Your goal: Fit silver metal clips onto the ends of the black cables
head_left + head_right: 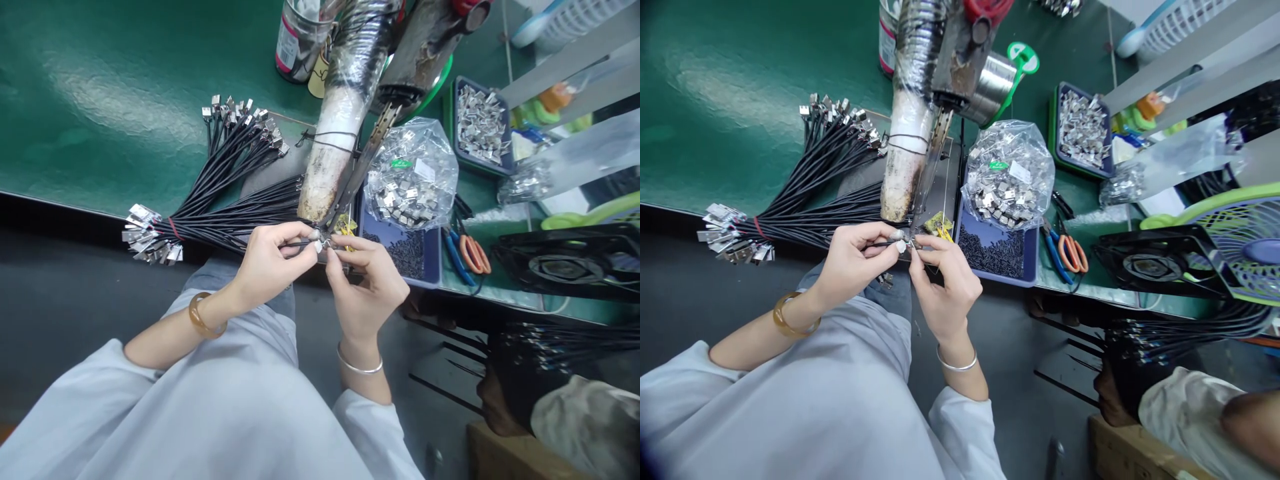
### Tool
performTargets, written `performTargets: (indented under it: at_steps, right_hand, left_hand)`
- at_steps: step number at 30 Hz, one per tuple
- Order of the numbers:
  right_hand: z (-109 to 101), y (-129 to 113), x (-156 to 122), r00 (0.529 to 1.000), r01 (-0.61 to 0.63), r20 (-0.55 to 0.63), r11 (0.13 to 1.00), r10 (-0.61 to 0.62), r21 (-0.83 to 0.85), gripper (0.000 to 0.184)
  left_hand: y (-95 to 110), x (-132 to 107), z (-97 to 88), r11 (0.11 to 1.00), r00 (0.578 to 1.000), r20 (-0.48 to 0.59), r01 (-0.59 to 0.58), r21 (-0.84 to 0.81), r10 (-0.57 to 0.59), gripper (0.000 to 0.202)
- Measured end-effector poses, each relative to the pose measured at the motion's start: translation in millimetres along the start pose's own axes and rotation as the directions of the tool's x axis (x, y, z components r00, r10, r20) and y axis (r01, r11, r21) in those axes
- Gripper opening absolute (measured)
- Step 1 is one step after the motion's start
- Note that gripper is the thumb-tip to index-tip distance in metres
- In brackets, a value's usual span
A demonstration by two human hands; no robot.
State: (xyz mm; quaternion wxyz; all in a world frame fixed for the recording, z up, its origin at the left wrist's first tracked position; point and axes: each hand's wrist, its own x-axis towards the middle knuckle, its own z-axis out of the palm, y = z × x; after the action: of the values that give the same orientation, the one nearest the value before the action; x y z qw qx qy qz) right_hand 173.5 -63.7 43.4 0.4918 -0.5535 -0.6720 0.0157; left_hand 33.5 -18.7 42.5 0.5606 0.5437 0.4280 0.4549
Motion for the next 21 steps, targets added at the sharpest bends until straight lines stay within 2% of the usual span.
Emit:
performTargets:
  at_steps: [4,11,16,19,21]
  right_hand:
    - [3.7,1.4,3.0,0.999,0.053,-0.008,0.996,-0.053,-0.068,0.019]
    - [3.7,3.5,4.2,0.992,0.119,-0.031,0.99,-0.122,-0.078,0.021]
    - [2.3,6.3,-1.3,0.985,0.174,0.032,0.979,-0.171,-0.106,0.02]
    - [0.1,8.3,-7.2,0.995,0.102,0.017,0.994,-0.101,-0.037,0.016]
    - [-3.9,9.4,-11.0,0.999,0.007,-0.051,0.999,-0.005,0.044,0.013]
  left_hand:
    - [-1.9,1.6,1.8,1.0,1.0,-0.016,-0.018,0.0,0.018,0.011]
    - [-1.4,2.6,3.2,0.993,0.993,-0.051,-0.108,0.036,0.11,0.011]
    - [-0.6,0.5,1.8,0.998,0.999,-0.021,-0.028,0.053,0.029,0.011]
    - [0.0,-0.8,0.4,0.997,1.0,0.002,0.01,0.072,-0.01,0.012]
    - [0.0,-1.9,-0.6,0.996,1.0,0.03,0.003,0.093,-0.006,0.012]
